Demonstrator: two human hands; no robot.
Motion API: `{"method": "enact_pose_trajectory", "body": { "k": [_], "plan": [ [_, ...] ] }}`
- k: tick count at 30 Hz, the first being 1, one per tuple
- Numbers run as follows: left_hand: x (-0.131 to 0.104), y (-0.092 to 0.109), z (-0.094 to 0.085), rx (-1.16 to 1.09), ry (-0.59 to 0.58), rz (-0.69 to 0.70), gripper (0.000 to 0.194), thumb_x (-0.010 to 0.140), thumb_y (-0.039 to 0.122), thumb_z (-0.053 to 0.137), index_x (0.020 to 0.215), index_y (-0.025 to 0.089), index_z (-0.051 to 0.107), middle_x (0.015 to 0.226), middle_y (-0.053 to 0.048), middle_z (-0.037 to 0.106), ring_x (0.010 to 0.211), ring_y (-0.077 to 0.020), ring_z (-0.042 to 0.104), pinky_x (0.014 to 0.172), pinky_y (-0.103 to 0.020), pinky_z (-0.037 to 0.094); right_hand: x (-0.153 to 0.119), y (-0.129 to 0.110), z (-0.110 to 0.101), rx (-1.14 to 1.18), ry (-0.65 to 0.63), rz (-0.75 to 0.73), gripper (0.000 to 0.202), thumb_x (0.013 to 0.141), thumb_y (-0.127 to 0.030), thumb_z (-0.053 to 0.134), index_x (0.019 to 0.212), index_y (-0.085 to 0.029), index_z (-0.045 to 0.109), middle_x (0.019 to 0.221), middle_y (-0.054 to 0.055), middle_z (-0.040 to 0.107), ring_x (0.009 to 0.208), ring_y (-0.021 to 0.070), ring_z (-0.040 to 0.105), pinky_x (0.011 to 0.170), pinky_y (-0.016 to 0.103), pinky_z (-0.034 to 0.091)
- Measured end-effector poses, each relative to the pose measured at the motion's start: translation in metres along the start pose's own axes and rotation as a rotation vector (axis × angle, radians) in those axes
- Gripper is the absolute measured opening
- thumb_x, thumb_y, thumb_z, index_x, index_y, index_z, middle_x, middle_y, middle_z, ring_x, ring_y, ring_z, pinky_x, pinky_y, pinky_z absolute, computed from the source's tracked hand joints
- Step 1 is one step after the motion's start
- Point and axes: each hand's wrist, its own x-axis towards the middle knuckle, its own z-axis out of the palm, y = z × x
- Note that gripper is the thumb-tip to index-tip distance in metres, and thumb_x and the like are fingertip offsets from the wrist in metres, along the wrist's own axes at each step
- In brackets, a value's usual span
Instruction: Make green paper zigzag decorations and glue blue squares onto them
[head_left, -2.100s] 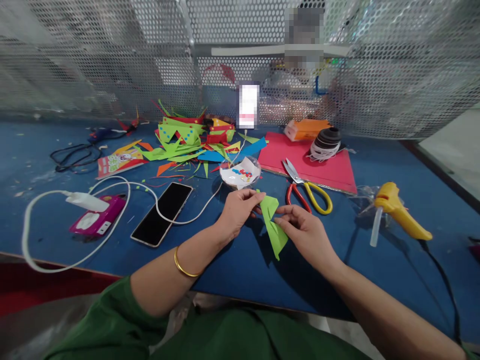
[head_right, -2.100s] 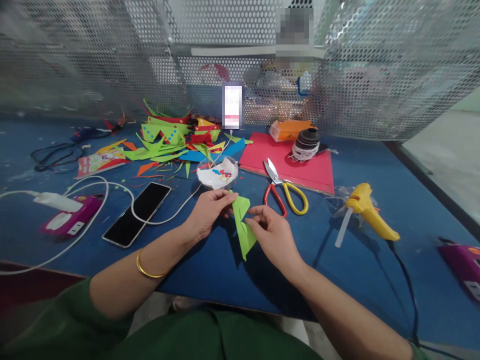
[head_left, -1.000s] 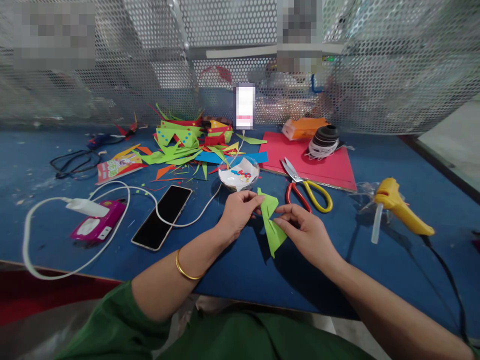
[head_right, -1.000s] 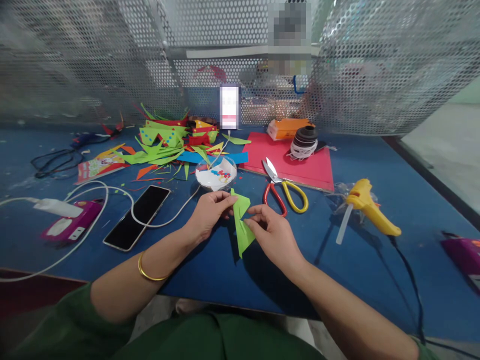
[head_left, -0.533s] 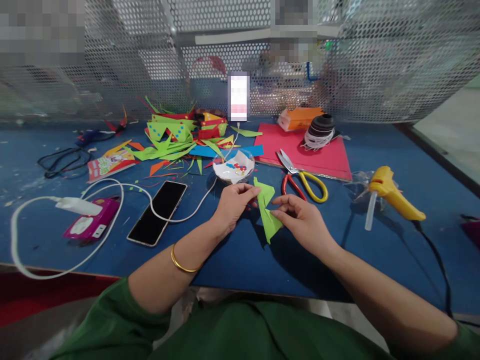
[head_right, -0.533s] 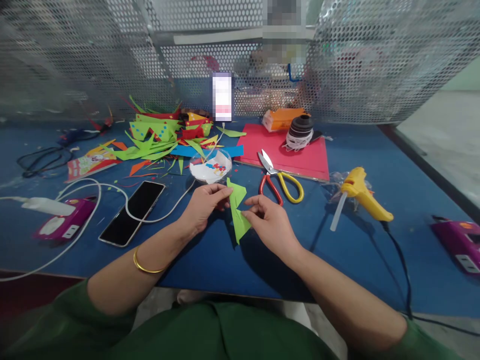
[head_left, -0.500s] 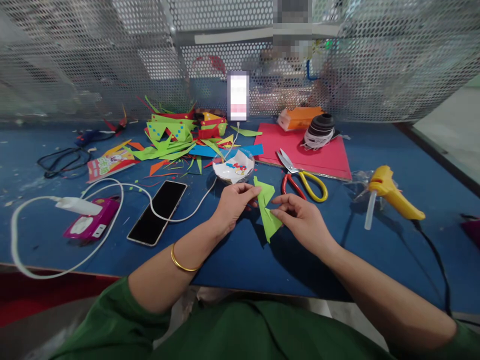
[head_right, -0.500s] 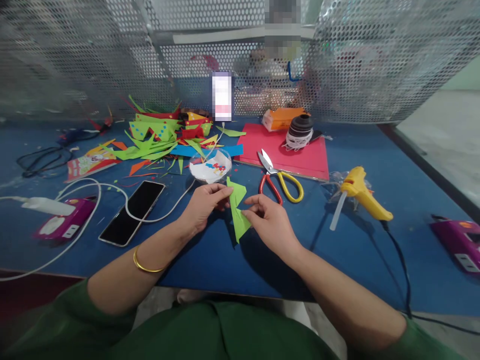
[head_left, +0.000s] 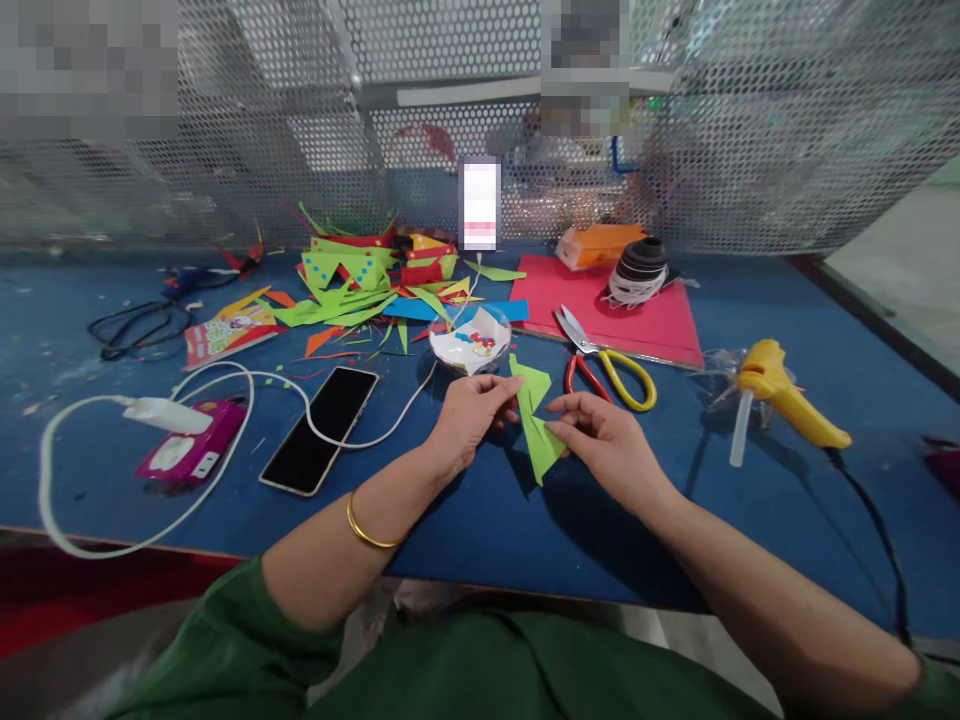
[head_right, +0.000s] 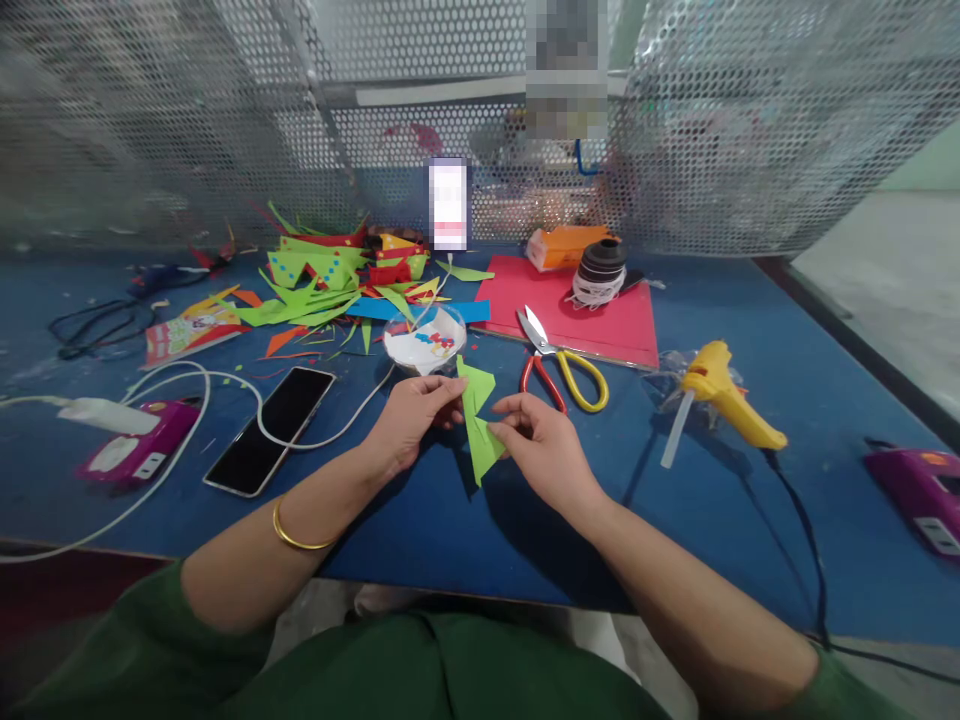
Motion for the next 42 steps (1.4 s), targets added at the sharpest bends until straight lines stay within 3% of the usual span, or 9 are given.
{"method": "enact_pose_trajectory", "body": {
  "k": [8, 14, 20, 26, 35, 42],
  "plan": [
    [-0.0002, -0.0009, -0.0005, 0.019, -0.017, 0.009, 0.028, 0.069, 0.036, 0.083, 0.065, 0.013, 0.067, 0.057, 0.001, 0.061, 0.049, -0.0079, 0.055, 0.047, -0.020, 0.039, -0.0008, -0.0015, -0.0004, -0.005, -0.021, 0.025, 0.028, 0.075, -0.042, 0.069, 0.092, -0.021, 0.063, 0.064, -0.004, 0.059, 0.056, 0.0131, 0.058, 0.057, 0.030, 0.053],
    [-0.0003, 0.0004, 0.0001, 0.047, -0.010, -0.009, 0.019, 0.078, 0.028, 0.075, 0.068, 0.013, 0.067, 0.056, 0.001, 0.061, 0.047, -0.0065, 0.053, 0.047, -0.019, 0.039, -0.0022, -0.0030, -0.0008, -0.023, -0.040, 0.035, 0.030, 0.075, -0.044, 0.068, 0.093, -0.021, 0.061, 0.062, -0.005, 0.058, 0.050, 0.0119, 0.056, 0.054, 0.030, 0.051],
    [-0.0007, 0.0009, -0.0001, 0.034, -0.033, 0.009, 0.026, 0.073, 0.033, 0.081, 0.065, 0.014, 0.066, 0.059, 0.001, 0.061, 0.048, -0.0072, 0.055, 0.046, -0.019, 0.038, -0.0019, -0.0019, -0.0012, -0.027, -0.004, 0.010, 0.031, 0.076, -0.045, 0.067, 0.094, -0.021, 0.061, 0.062, -0.005, 0.057, 0.049, 0.0117, 0.055, 0.052, 0.030, 0.050],
    [-0.0019, 0.0009, 0.0015, 0.077, -0.029, -0.003, 0.020, 0.082, 0.024, 0.070, 0.066, 0.014, 0.064, 0.058, 0.001, 0.060, 0.050, -0.0069, 0.055, 0.048, -0.020, 0.039, -0.0019, -0.0018, -0.0008, -0.023, -0.001, 0.019, 0.029, 0.075, -0.042, 0.068, 0.094, -0.020, 0.062, 0.062, -0.005, 0.058, 0.050, 0.0112, 0.055, 0.052, 0.028, 0.049],
    [-0.0018, 0.0003, 0.0011, 0.086, -0.053, -0.004, 0.018, 0.081, 0.024, 0.072, 0.068, 0.014, 0.065, 0.058, 0.001, 0.061, 0.052, -0.0078, 0.056, 0.047, -0.020, 0.038, -0.0013, -0.0021, -0.0017, -0.016, 0.003, 0.017, 0.029, 0.075, -0.042, 0.067, 0.094, -0.020, 0.061, 0.061, -0.006, 0.057, 0.049, 0.0113, 0.054, 0.052, 0.029, 0.049],
    [-0.0010, 0.0024, 0.0009, 0.141, -0.039, -0.028, 0.018, 0.084, 0.021, 0.070, 0.068, 0.014, 0.064, 0.060, 0.001, 0.062, 0.047, -0.0071, 0.057, 0.042, -0.019, 0.035, 0.0001, 0.0004, -0.0027, -0.011, -0.032, -0.007, 0.028, 0.077, -0.041, 0.066, 0.096, -0.021, 0.062, 0.066, -0.004, 0.061, 0.057, 0.0132, 0.058, 0.056, 0.030, 0.053]
  ]
}}
